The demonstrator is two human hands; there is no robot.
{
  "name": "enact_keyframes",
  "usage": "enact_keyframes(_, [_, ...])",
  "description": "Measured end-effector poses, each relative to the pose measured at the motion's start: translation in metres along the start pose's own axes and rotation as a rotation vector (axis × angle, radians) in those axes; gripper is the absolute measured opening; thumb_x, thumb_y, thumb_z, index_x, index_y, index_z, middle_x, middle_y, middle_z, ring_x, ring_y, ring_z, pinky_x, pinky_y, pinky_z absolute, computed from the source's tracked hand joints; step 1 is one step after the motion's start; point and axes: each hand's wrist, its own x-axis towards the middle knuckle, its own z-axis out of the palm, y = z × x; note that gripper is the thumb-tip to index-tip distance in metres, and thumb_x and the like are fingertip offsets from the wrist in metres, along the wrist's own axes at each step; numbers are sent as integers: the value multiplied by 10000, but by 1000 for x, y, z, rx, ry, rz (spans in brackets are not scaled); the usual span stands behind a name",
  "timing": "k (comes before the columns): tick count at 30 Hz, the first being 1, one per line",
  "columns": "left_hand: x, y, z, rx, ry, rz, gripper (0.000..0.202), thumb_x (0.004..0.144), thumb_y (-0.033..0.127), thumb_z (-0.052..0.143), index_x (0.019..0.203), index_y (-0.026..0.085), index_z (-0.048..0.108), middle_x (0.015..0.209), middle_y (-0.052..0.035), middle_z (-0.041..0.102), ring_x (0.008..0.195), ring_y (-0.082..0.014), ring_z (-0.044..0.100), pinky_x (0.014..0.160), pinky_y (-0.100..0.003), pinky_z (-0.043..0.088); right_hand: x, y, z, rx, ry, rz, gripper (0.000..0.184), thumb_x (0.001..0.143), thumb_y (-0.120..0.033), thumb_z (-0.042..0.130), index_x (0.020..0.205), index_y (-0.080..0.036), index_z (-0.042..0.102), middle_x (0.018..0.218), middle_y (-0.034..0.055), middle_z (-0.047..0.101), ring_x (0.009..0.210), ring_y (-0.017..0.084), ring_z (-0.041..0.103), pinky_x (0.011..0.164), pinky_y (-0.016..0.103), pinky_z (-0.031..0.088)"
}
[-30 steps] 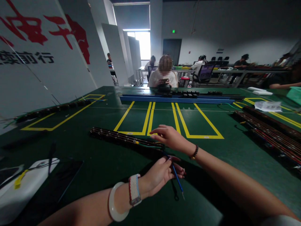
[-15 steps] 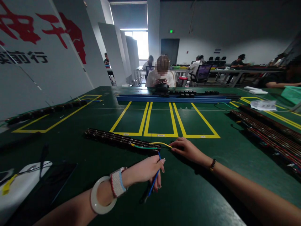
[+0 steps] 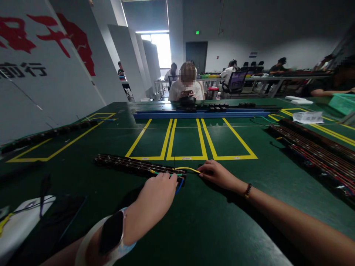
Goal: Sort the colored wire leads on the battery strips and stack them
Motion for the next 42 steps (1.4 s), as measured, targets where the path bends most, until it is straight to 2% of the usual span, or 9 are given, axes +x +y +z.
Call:
enact_keyframes(4, [2, -7, -9, 141, 8, -27, 511, 784, 27, 519, 1283, 125, 469, 1270, -157, 520, 1141, -278, 506, 922, -427, 427, 0, 0, 0, -3, -10, 15, 216, 883, -317, 566, 1018, -185, 671, 901, 65, 614, 840, 177, 541, 747, 316, 448])
enact_keyframes(15, [6, -19, -6, 148, 68, 5, 361, 823, 49, 459, 1150, 129, 589, 1091, -149, 647, 996, -274, 611, 842, -433, 468, 0, -1, -1, -3, -2, 10, 216, 883, -310, 566, 1015, -176, 673, 893, 61, 611, 828, 167, 540, 744, 303, 441])
enact_keyframes(19, [-9, -19, -18, 146, 298, 47, 272, 835, 85, 462, 1033, 125, 644, 941, -133, 686, 941, -286, 634, 894, -499, 447, 0, -1, -1, 2, -6, 22, 212, 881, -312, 569, 1007, -176, 673, 896, 60, 615, 832, 169, 539, 736, 303, 437])
enact_keyframes(22, [-16, -16, -19, 237, 585, 169, 259, 832, 52, 437, 938, 129, 661, 891, -107, 685, 966, -275, 622, 993, -550, 366, 1, -2, -2, 17, -20, 31, 201, 869, -319, 582, 983, -179, 671, 873, 50, 621, 815, 165, 541, 723, 298, 429])
enact_keyframes(26, [-15, -2, -4, 354, 831, 520, 241, 849, 56, 434, 973, 95, 638, 1018, -132, 671, 1128, -262, 549, 1028, -463, 376, 1, -5, -4, 126, -47, 56, 187, 856, -337, 588, 891, -167, 656, 825, 33, 630, 744, 146, 551, 684, 277, 423])
enact_keyframes(31, [-22, 18, 11, 342, 734, 968, 202, 867, 108, 479, 1012, 127, 618, 1299, -108, 552, 1345, -194, 331, 1131, -379, 259, 2, -14, -5, 461, -167, 190, 249, 875, -386, 543, 922, -145, 587, 825, 32, 654, 706, 131, 583, 652, 252, 442])
enact_keyframes(34, [-29, 23, 9, 206, 638, 1077, 193, 886, 149, 470, 1012, 157, 615, 1225, -69, 604, 1245, -167, 450, 1088, -351, 325, 0, -23, -10, 514, -268, 290, 316, 879, -441, 526, 966, -146, 600, 825, 36, 669, 695, 126, 583, 621, 231, 428])
enact_keyframes(38, [-27, 21, 9, 27, 452, 717, 217, 913, 253, 417, 946, 166, 613, 852, -43, 659, 788, -162, 607, 752, -329, 491, -3, -32, -21, 587, -418, 388, 466, 890, -555, 444, 986, -141, 634, 699, 20, 642, 572, 99, 524, 511, 206, 367])
enact_keyframes(42, [-15, 11, 19, -49, 271, 145, 358, 909, 398, 392, 900, 137, 636, 828, -104, 650, 765, -221, 609, 676, -337, 458, -5, -34, -28, 578, -492, 377, 444, 848, -552, 522, 876, -129, 652, 615, -6, 592, 501, 71, 455, 470, 197, 320])
